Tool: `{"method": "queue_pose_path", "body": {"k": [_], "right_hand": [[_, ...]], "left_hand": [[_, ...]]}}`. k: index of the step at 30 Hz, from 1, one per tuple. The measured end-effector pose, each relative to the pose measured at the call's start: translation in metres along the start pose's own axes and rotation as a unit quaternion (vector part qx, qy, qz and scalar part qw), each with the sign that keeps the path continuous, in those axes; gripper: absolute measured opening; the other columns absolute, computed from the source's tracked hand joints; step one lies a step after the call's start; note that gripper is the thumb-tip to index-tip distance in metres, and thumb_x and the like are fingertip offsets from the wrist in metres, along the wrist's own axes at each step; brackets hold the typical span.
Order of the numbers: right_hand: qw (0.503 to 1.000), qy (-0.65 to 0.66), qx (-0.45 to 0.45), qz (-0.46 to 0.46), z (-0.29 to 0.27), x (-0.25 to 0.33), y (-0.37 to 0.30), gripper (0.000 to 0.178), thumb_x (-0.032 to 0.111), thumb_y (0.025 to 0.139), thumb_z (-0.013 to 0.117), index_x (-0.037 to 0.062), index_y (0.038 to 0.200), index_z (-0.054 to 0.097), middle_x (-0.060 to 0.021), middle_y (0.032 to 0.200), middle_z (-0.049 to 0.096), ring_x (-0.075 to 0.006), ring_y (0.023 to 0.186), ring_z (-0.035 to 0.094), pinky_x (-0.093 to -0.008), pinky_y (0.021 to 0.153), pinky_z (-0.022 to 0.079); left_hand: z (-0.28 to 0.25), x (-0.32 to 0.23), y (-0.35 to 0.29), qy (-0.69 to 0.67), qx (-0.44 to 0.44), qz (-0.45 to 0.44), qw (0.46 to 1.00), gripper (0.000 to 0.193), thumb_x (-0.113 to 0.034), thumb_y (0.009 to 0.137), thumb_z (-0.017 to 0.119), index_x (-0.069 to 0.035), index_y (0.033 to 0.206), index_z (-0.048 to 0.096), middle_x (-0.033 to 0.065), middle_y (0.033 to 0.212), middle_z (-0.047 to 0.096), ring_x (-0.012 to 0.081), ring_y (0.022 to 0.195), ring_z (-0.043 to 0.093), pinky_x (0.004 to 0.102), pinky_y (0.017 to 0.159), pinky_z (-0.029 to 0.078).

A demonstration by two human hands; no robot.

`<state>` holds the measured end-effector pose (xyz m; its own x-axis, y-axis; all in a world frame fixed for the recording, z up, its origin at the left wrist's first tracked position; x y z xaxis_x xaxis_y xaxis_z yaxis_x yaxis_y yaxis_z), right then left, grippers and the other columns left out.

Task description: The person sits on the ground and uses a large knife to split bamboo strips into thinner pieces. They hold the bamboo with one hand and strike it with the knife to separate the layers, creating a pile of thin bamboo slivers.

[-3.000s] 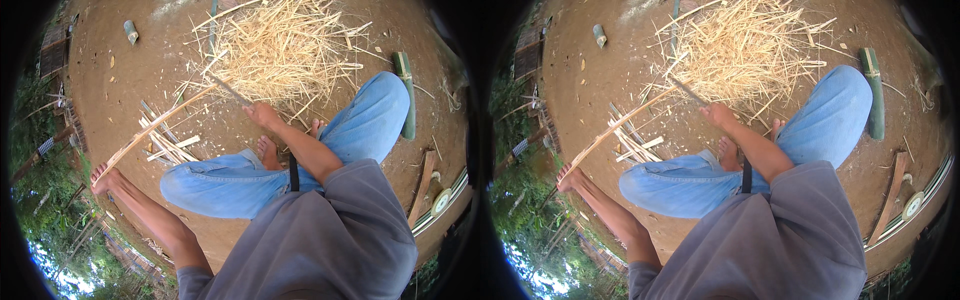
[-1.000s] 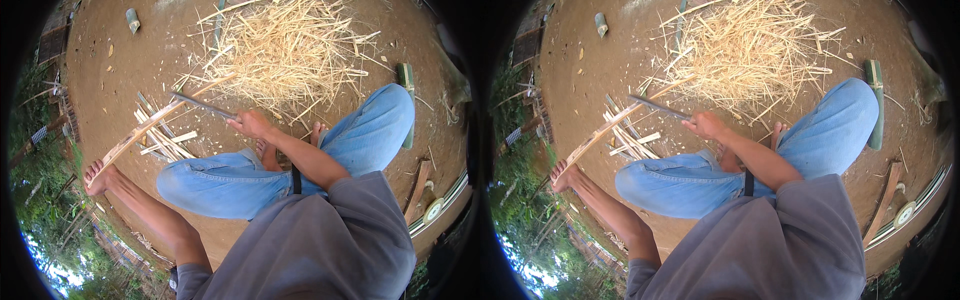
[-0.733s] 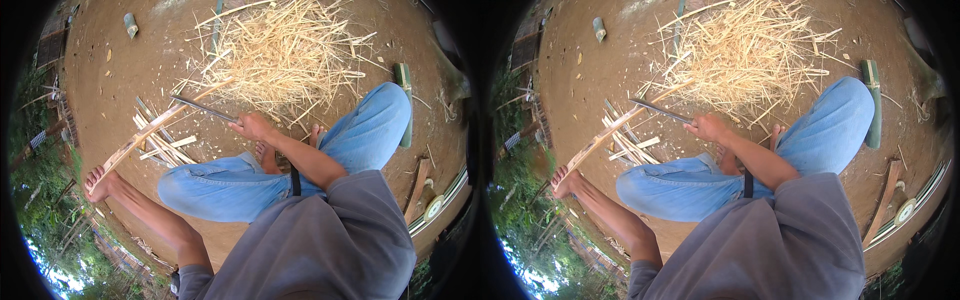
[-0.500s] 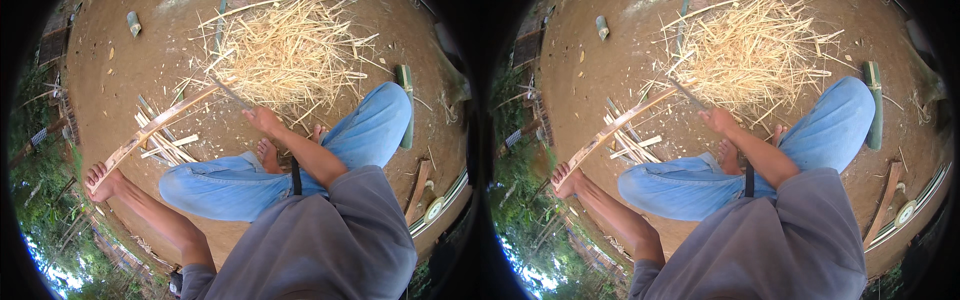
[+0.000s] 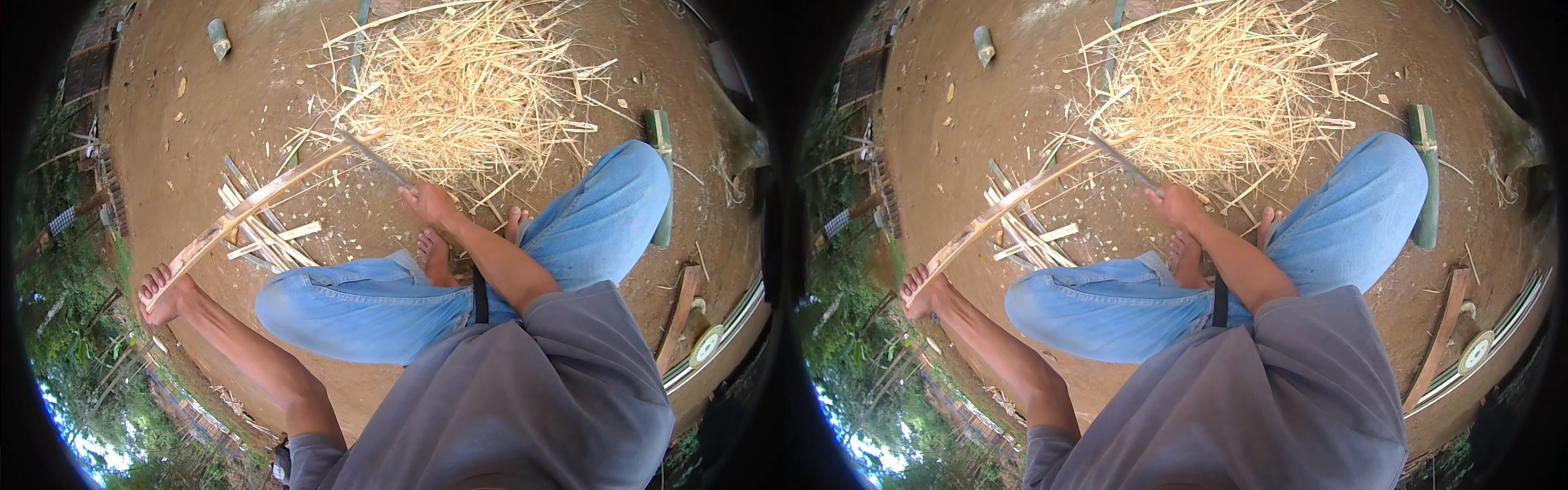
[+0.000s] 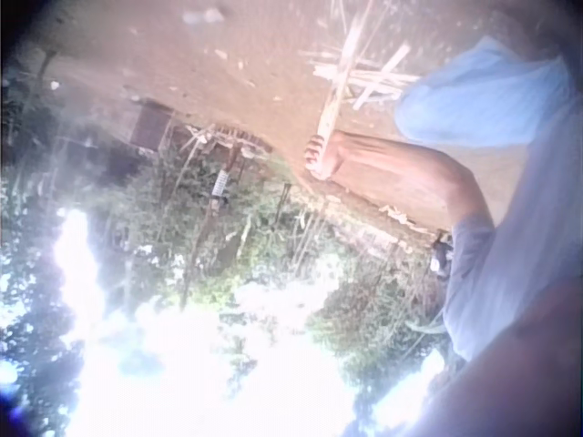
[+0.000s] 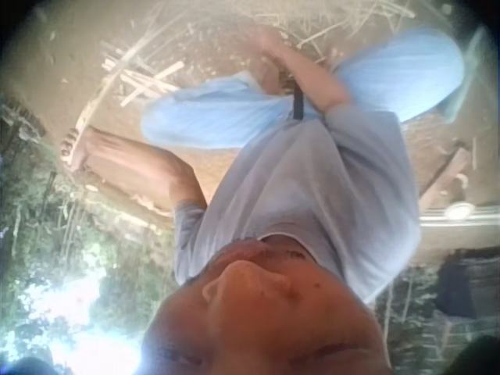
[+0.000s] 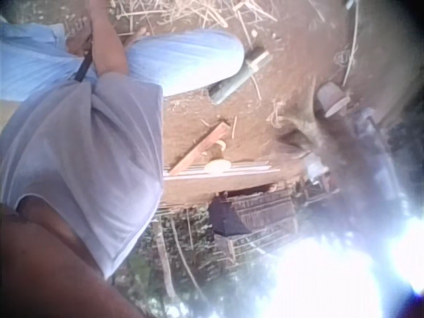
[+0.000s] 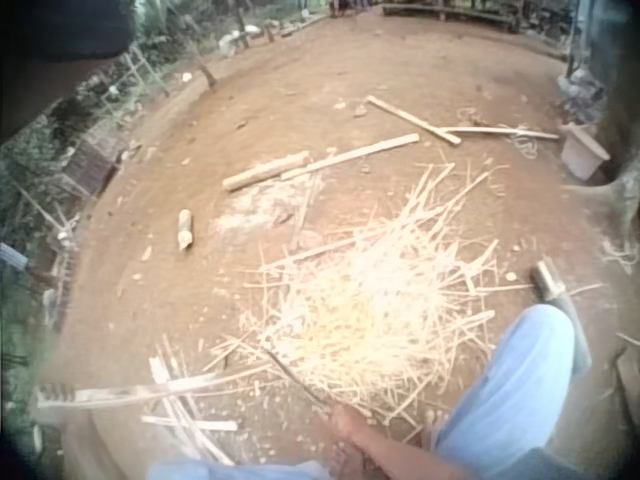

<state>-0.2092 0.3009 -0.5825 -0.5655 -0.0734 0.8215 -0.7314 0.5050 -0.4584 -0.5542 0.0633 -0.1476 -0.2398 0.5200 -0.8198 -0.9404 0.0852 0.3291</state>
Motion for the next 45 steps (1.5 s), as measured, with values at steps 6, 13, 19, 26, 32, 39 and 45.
{"method": "queue_pose_path", "body": {"k": [6,13,19,26,32,39,45], "right_hand": [[0.996,0.030,0.063,0.059,-0.023,0.014,-0.004,0.055,0.052,0.096,0.046,0.0016,0.096,0.069,-0.0224,0.082,0.068,-0.0363,0.073,0.067,-0.0469,0.075,0.054],[0.994,-0.011,0.107,0.000,-0.028,0.036,0.017,0.057,0.053,0.094,0.049,-0.0002,0.101,0.066,-0.0229,0.077,0.066,-0.0384,0.070,0.066,-0.0483,0.070,0.053],[0.993,-0.036,0.109,-0.034,-0.036,0.045,0.023,0.059,0.056,0.094,0.046,0.0007,0.105,0.064,-0.0232,0.078,0.067,-0.0385,0.071,0.066,-0.0485,0.069,0.054],[0.996,-0.040,0.068,-0.046,-0.038,0.030,0.038,0.057,0.051,0.095,0.049,-0.0034,0.091,0.065,-0.0242,0.071,0.065,-0.0366,0.066,0.066,-0.0477,0.065,0.053],[0.997,0.030,0.063,0.027,-0.040,0.008,0.050,0.056,0.050,0.093,0.050,-0.0011,0.086,0.070,-0.0252,0.075,0.066,-0.0376,0.075,0.067,-0.0487,0.072,0.052],[0.998,-0.011,0.059,0.004,-0.030,0.002,0.040,0.054,0.050,0.095,0.049,-0.0008,0.094,0.067,-0.0225,0.075,0.067,-0.0374,0.068,0.065,-0.0467,0.070,0.051],[0.999,0.012,0.025,0.027,-0.021,0.007,0.023,0.055,0.050,0.095,0.048,0.0000,0.085,0.070,-0.0242,0.075,0.066,-0.0384,0.072,0.066,-0.0466,0.072,0.051]], "left_hand": [[0.023,-0.005,-0.021,0.017,0.016,-0.053,0.998,0.024,-0.031,0.075,0.047,-0.013,0.061,0.041,0.0006,0.055,0.034,0.0144,0.051,0.034,0.0310,0.055,0.031],[0.056,0.015,-0.038,0.009,0.107,-0.062,0.992,0.028,-0.025,0.076,0.051,-0.016,0.057,0.033,-0.0016,0.053,0.030,0.0132,0.050,0.029,0.0297,0.053,0.027],[0.050,0.030,-0.049,0.011,0.071,-0.059,0.996,0.029,-0.023,0.077,0.049,-0.017,0.056,0.031,-0.0012,0.052,0.028,0.0135,0.049,0.029,0.0301,0.053,0.028],[0.049,0.041,-0.059,0.017,0.054,-0.049,0.997,0.029,-0.022,0.077,0.048,-0.017,0.055,0.030,-0.0010,0.052,0.028,0.0137,0.049,0.029,0.0302,0.054,0.028],[0.061,0.031,-0.055,0.030,0.058,-0.053,0.996,0.028,-0.021,0.078,0.047,-0.017,0.056,0.030,-0.0008,0.053,0.029,0.0136,0.049,0.029,0.0304,0.054,0.028],[0.061,0.007,-0.050,0.011,0.100,-0.059,0.993,0.029,-0.022,0.078,0.047,-0.017,0.056,0.029,-0.0015,0.054,0.028,0.0129,0.051,0.028,0.0303,0.055,0.027],[0.058,0.000,-0.055,0.002,0.131,-0.071,0.989,0.027,-0.022,0.078,0.048,-0.017,0.058,0.030,-0.0018,0.055,0.028,0.0128,0.051,0.028,0.0304,0.056,0.028]]}}
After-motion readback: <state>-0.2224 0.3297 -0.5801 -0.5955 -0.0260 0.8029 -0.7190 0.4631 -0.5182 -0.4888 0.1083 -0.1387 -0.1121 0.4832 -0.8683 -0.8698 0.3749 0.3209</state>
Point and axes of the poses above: each hand's wrist, its own y-axis towards the middle knuckle, its own z-axis out of the palm, x = y × z, the point moved 8 cm from there along y, towards the middle knuckle
